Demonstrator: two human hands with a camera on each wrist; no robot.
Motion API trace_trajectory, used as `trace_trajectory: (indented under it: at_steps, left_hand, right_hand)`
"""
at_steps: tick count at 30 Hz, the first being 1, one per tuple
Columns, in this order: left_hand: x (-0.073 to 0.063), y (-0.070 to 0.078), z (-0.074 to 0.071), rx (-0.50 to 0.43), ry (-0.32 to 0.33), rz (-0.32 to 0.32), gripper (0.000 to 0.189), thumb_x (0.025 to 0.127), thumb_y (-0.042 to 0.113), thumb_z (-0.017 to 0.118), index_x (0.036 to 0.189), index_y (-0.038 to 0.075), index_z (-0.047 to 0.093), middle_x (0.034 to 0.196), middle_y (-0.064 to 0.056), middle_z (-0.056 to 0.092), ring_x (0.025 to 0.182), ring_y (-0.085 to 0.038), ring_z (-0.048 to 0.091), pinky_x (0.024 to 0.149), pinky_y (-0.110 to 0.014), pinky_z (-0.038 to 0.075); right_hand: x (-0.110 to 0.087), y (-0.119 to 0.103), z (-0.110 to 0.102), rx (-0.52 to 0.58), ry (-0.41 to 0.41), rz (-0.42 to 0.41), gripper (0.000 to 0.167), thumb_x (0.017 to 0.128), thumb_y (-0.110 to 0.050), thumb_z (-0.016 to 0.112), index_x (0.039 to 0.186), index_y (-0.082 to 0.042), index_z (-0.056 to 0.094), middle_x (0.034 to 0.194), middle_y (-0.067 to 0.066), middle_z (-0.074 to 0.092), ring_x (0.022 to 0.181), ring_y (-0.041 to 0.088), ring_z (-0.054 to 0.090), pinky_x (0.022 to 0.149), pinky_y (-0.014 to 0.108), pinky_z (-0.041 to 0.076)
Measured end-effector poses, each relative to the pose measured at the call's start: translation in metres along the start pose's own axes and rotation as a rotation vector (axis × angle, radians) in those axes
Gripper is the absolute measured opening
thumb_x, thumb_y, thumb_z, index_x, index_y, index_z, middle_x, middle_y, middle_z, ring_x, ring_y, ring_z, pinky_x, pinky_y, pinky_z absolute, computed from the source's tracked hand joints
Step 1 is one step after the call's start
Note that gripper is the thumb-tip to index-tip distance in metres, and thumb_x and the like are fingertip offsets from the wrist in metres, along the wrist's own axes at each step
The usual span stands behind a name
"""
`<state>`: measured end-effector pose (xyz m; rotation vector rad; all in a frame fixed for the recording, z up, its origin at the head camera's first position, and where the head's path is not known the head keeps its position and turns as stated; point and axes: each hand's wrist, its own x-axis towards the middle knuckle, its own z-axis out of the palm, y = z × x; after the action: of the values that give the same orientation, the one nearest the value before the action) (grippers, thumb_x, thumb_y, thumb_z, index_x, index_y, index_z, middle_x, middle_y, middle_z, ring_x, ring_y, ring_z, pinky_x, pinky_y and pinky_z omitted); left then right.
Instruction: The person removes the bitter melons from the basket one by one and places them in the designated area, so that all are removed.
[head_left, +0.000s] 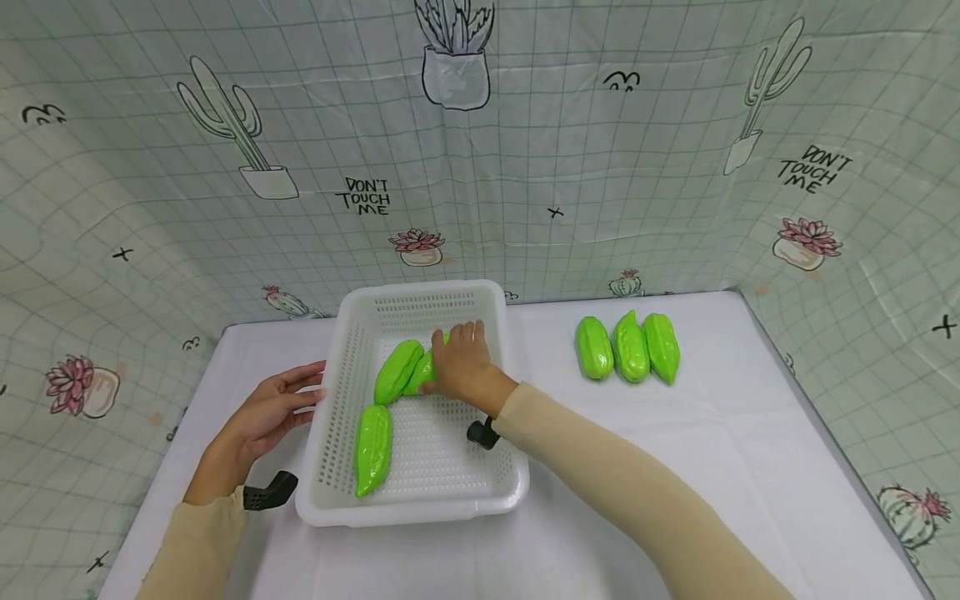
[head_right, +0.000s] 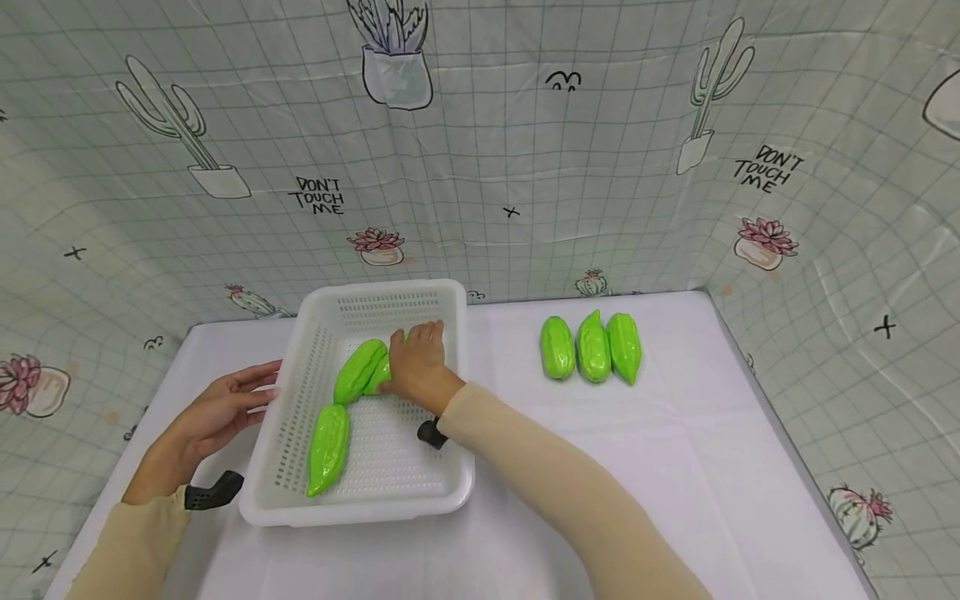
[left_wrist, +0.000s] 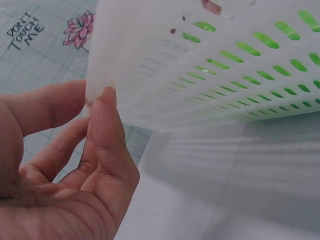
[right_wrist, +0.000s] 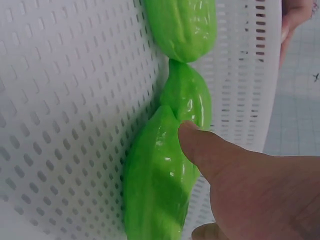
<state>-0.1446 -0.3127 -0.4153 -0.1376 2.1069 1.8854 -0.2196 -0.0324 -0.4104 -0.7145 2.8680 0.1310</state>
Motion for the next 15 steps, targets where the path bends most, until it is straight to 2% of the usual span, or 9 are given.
trace_trajectory:
  at_steps: [9,15]
  left_hand:
    - [0.0006,-0.0007,-0.0003,0.006,-0.003,-0.001,0.071,0.104,0.004,0.064,0.163,-0.009,0.027,0.119,0.012,0.063,0.099,-0.005,0.07,0.082,-0.025,0.059]
    - [0.0009,-0.0018,-0.0013,0.0,-0.001,-0.003,0.07,0.104,0.003,0.064,0.163,-0.008,0.027,0.119,0.013,0.063,0.099,-0.005,0.07,0.082,-0.025,0.059]
  right_hand:
    - [0.0037,-0.0059,0.0048,-0.001,-0.052,0.021,0.099,0.095,-0.072,0.063,0.162,-0.003,0.038,0.159,0.03,0.043,0.152,0.044,0.038,0.128,0.057,0.02]
    - [0.0055,-0.0069,0.0044,0.013,-0.058,0.025,0.102,0.091,-0.072,0.069,0.161,-0.004,0.039,0.158,0.027,0.045,0.151,0.043,0.039,0.127,0.057,0.023]
